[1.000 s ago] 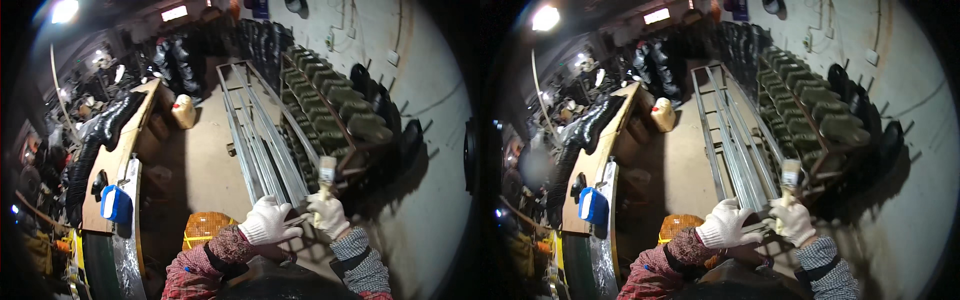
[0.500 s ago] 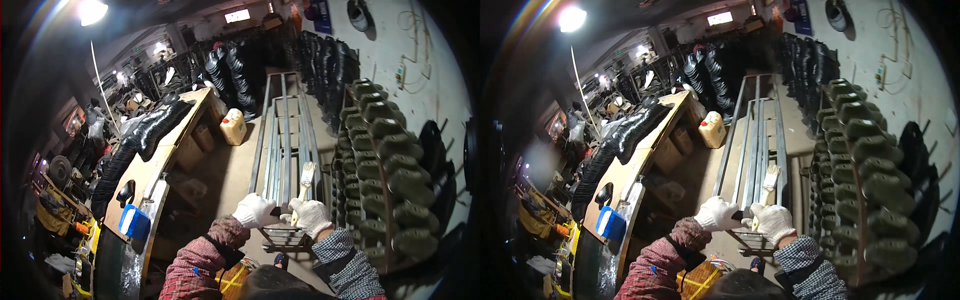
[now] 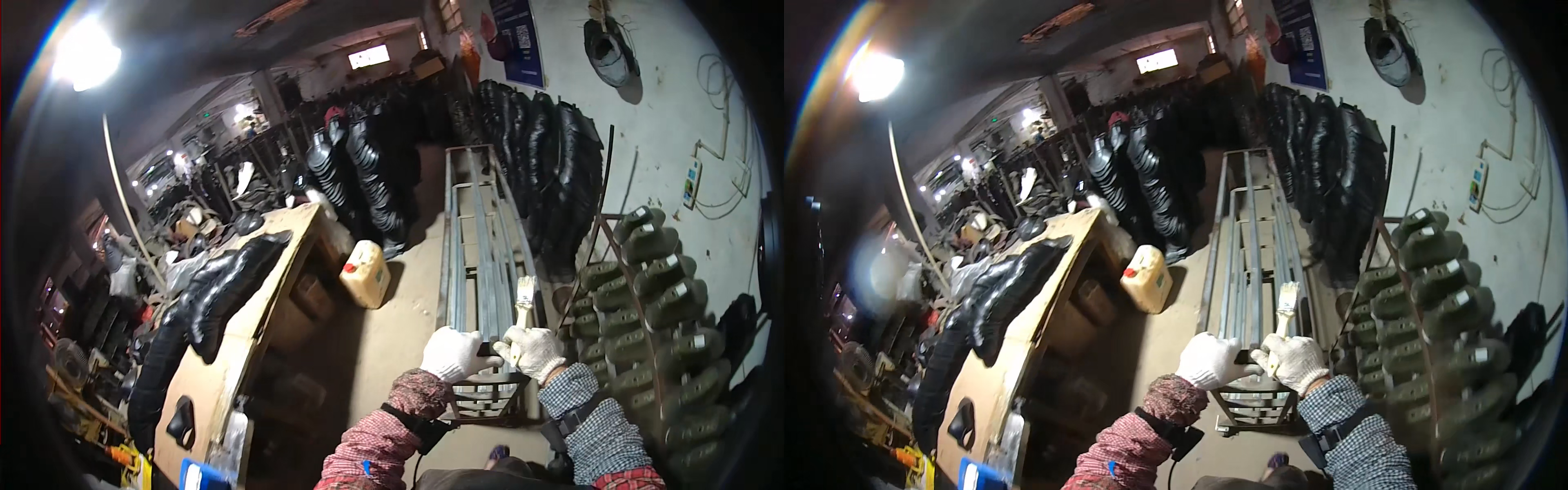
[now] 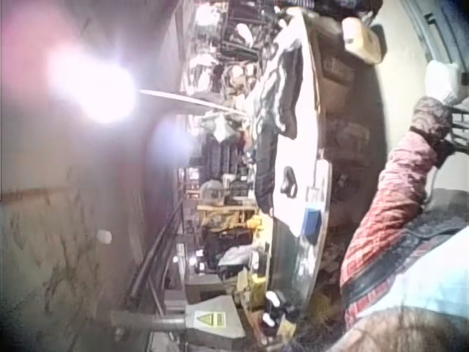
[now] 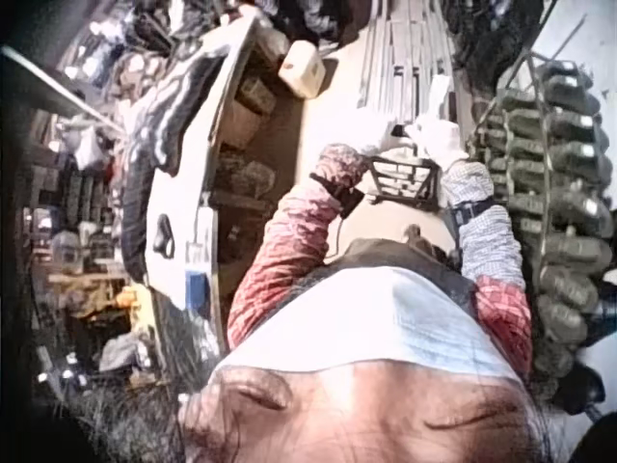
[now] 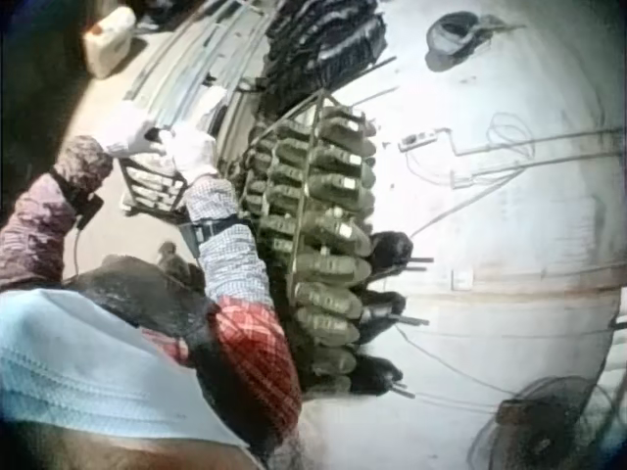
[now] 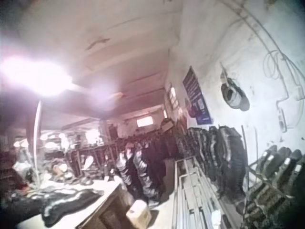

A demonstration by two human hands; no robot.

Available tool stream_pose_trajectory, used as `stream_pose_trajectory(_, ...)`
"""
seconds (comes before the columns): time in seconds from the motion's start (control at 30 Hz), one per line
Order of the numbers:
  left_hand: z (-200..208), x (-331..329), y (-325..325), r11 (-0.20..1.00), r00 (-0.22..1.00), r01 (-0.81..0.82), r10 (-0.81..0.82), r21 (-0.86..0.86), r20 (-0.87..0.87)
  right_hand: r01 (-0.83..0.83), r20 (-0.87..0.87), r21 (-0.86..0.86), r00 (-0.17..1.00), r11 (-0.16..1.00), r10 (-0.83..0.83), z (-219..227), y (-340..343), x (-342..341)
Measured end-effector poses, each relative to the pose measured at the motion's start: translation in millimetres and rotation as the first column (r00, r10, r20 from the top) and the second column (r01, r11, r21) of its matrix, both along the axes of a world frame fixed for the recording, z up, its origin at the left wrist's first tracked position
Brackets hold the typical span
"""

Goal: The person applies adhesive to shoe soles and uppers using a brush, then places them onto a metal rack. They move stacks of shoe uppers, pick up green shoe lasts from a rack, and continue applying adhesive to more soles and uppers.

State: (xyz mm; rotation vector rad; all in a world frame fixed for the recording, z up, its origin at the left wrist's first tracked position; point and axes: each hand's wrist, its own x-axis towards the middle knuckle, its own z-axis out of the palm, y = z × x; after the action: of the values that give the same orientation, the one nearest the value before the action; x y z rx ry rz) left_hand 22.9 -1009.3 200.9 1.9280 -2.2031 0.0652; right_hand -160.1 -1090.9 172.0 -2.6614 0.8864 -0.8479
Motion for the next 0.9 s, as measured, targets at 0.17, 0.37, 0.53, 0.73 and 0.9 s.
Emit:
stream_pose_trajectory(0.17,5.6,36.7,-124.4,0.997,0.998,-0.052,0.054,-0.053,0.043,0.000,0.094,-0.090,0.996,0.996,0.008,-3.2,-125.0,44.4)
stream_pose_trajectory(0.37,-11.0,118.2,-262.1,0.994,0.990,-0.092,0.085,0.060,0.113,-0.235,0.510,0.144,0.850,0.961,0.132,-5.7,-237.3,77.1)
stream_pose_trajectory(0.53,2.3,166.0,-410.6,0.994,0.980,-0.028,0.006,0.109,0.201,0.253,0.232,0.138,0.932,0.957,-0.280,-24.5,-261.2,-13.0)
stream_pose_trajectory(0.73,-9.0,285.3,-663.4,0.923,0.989,0.057,0.000,-0.381,0.147,0.694,-0.099,0.471,0.655,0.544,-0.750,-53.5,-218.7,-57.3)
stream_pose_trajectory(0.9,-54.4,127.3,-817.0,0.881,0.075,-0.179,0.456,0.438,-0.887,0.845,-0.332,0.535,0.192,-0.017,-0.923,-47.6,-145.3,-20.0)
